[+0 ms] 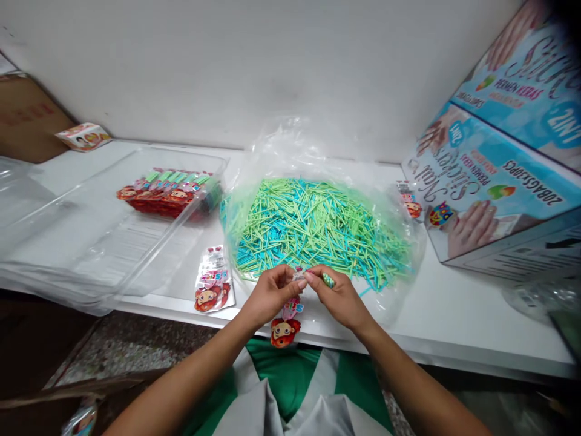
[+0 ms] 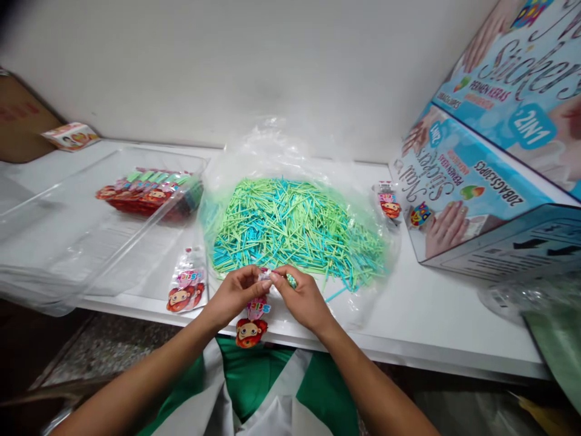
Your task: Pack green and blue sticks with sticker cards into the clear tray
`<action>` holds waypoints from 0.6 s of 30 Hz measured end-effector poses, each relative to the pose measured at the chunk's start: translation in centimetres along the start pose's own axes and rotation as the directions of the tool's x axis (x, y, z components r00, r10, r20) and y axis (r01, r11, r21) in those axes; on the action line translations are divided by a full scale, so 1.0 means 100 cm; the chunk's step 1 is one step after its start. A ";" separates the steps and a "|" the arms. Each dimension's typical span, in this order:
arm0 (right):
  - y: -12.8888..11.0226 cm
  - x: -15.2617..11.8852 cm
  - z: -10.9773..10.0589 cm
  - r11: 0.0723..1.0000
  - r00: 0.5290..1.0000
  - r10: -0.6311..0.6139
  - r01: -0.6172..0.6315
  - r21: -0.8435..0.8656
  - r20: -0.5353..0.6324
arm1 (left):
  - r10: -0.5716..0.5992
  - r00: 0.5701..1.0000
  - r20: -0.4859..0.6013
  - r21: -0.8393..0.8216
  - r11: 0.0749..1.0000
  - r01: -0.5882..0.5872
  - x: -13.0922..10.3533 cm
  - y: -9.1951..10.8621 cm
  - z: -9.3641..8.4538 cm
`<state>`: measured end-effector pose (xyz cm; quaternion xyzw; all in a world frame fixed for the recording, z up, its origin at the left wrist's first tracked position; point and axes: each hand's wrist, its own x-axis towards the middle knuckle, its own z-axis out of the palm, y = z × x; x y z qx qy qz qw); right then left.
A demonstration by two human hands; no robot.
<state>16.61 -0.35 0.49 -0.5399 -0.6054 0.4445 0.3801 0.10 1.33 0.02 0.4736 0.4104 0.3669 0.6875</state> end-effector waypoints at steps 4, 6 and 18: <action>-0.002 0.001 0.000 0.999 0.999 -0.031 0.031 -0.010 -0.007 | -0.012 0.999 0.031 0.054 0.998 0.011 0.001 0.001 -0.002; -0.003 0.001 -0.001 0.999 0.999 -0.044 0.044 0.008 -0.003 | -0.023 0.999 0.048 0.045 0.999 0.021 0.001 0.000 -0.004; -0.019 0.006 -0.008 0.840 0.993 0.088 -0.029 0.542 -0.084 | -0.101 0.987 -0.125 -0.050 0.994 0.096 -0.001 0.001 0.001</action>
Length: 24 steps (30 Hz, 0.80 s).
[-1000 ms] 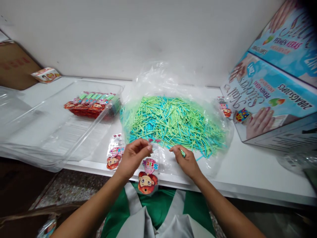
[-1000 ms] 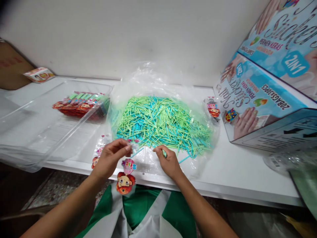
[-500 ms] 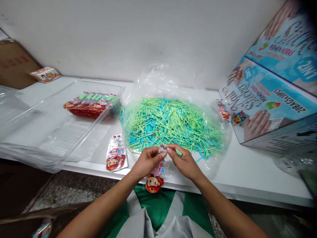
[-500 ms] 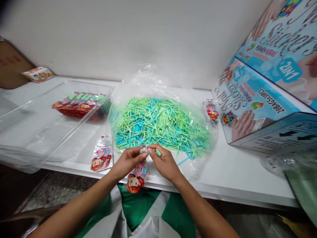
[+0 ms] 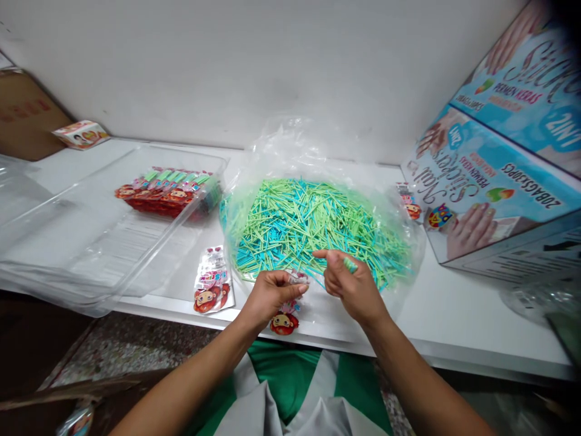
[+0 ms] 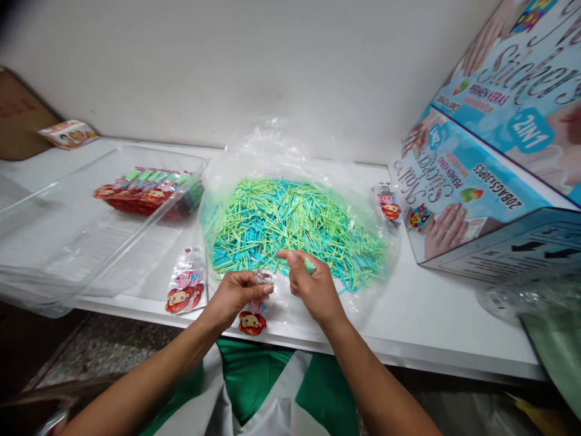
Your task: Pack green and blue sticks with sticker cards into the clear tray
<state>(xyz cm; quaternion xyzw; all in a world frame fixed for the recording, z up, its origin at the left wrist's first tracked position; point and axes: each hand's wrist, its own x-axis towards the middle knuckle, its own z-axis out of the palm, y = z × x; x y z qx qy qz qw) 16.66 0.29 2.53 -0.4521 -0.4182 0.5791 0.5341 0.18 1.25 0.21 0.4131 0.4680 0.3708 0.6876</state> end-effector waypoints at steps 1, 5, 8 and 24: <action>-0.001 0.000 0.001 1.000 1.000 0.021 -0.021 -0.011 0.022 | -0.003 1.000 -0.002 0.001 1.000 0.003 0.000 0.000 0.000; -0.010 0.000 0.010 0.970 0.991 -0.100 0.117 0.215 -0.092 | 0.019 1.000 0.024 0.066 0.998 -0.020 -0.001 0.000 0.001; -0.017 0.004 0.017 0.916 0.968 -0.158 0.217 0.337 -0.193 | 0.039 0.998 0.052 0.107 0.993 -0.045 -0.003 -0.002 0.003; -0.030 -0.001 -0.026 0.651 0.904 0.128 0.233 -0.722 0.407 | 0.171 0.985 0.038 0.284 0.943 -0.175 -0.006 0.004 0.001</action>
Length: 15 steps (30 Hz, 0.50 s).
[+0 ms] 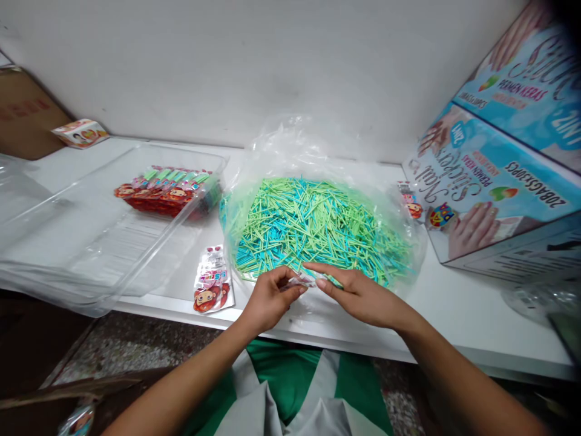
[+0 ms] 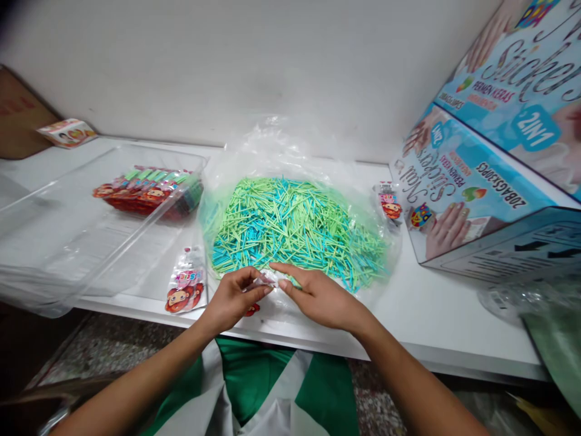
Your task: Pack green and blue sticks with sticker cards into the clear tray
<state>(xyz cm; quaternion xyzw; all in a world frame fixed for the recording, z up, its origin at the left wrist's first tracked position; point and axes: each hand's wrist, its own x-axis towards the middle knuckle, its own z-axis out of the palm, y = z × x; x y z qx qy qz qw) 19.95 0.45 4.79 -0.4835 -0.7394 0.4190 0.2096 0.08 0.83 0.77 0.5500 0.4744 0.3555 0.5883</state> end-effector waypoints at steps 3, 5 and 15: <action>0.003 0.001 0.002 0.994 0.999 0.035 -0.032 -0.100 0.028 | 0.096 0.995 -0.022 0.145 0.985 -0.091 -0.001 -0.002 0.001; 0.004 0.002 0.003 0.986 0.995 0.083 -0.073 -0.151 0.060 | 0.155 0.988 -0.021 0.231 0.962 -0.146 -0.001 -0.003 0.001; 0.009 0.009 0.006 0.987 0.994 0.025 -0.008 -0.158 0.111 | 0.254 0.963 0.094 0.226 0.936 -0.269 -0.005 0.003 0.001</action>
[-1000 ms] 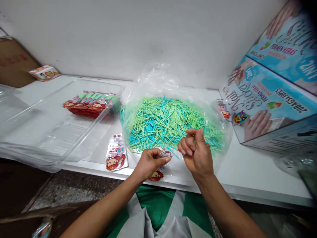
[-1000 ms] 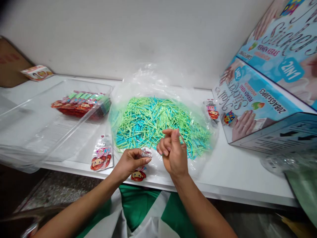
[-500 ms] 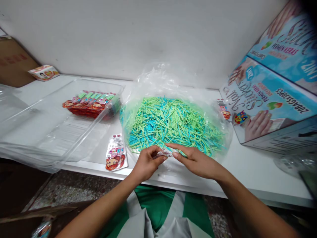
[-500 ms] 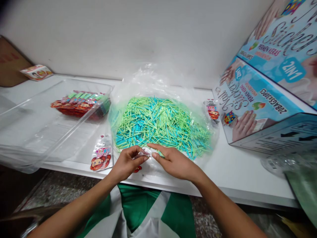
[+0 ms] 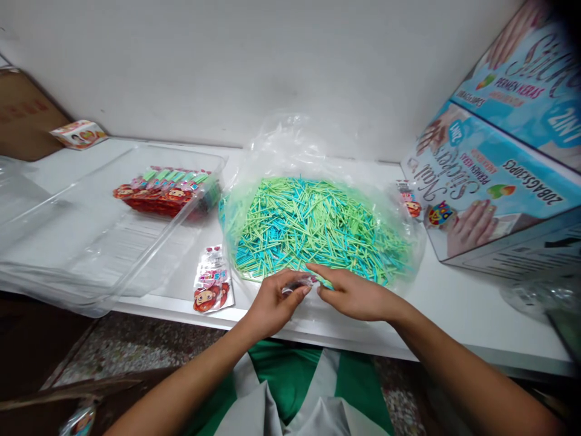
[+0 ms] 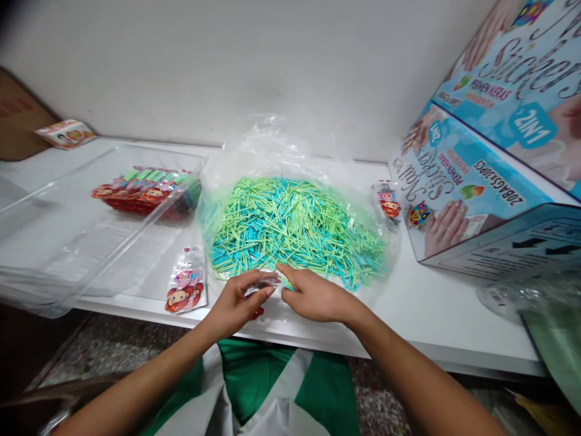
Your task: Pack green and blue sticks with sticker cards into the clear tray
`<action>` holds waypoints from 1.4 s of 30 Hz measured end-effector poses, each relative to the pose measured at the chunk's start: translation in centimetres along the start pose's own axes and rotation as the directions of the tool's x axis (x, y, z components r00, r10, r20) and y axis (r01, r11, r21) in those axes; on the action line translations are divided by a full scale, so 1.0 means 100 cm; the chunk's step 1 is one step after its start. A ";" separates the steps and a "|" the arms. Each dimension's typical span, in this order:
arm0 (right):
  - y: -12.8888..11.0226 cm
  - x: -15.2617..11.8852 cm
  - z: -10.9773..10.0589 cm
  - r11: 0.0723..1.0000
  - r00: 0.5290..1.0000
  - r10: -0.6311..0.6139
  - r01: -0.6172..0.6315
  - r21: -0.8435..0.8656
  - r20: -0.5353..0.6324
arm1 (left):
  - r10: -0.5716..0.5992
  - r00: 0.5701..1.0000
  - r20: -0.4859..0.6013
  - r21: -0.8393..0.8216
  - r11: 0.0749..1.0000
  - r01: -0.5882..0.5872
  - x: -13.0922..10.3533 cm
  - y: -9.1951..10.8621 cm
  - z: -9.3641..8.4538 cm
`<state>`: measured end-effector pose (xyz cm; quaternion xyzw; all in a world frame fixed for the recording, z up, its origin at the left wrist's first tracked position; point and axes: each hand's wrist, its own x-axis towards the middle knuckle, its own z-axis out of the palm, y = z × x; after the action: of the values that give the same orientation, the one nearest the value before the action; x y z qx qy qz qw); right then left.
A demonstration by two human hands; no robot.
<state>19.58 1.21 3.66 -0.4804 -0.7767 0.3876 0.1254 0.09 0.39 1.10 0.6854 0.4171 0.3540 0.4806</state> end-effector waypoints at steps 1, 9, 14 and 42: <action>0.001 0.001 0.000 1.000 1.000 -0.022 0.022 0.012 0.002 | -0.009 1.000 0.005 -0.015 1.000 0.009 0.000 0.000 0.001; -0.004 0.000 -0.007 0.996 0.996 0.081 -0.078 -0.049 0.044 | -0.097 0.995 -0.023 0.027 0.995 0.098 0.000 -0.008 0.003; -0.002 0.002 -0.008 0.996 0.994 0.074 -0.069 -0.058 0.082 | 0.027 0.999 -0.032 0.188 0.982 -0.021 -0.001 -0.007 0.006; -0.019 0.014 -0.021 0.949 0.944 0.060 0.047 -0.312 0.325 | -0.002 0.959 0.284 0.430 0.894 -0.126 0.000 0.011 0.013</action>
<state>18.80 2.95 6.19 -0.4248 -0.8370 0.3339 -0.0861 1.53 -0.30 1.81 0.8325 0.3930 0.1654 0.3538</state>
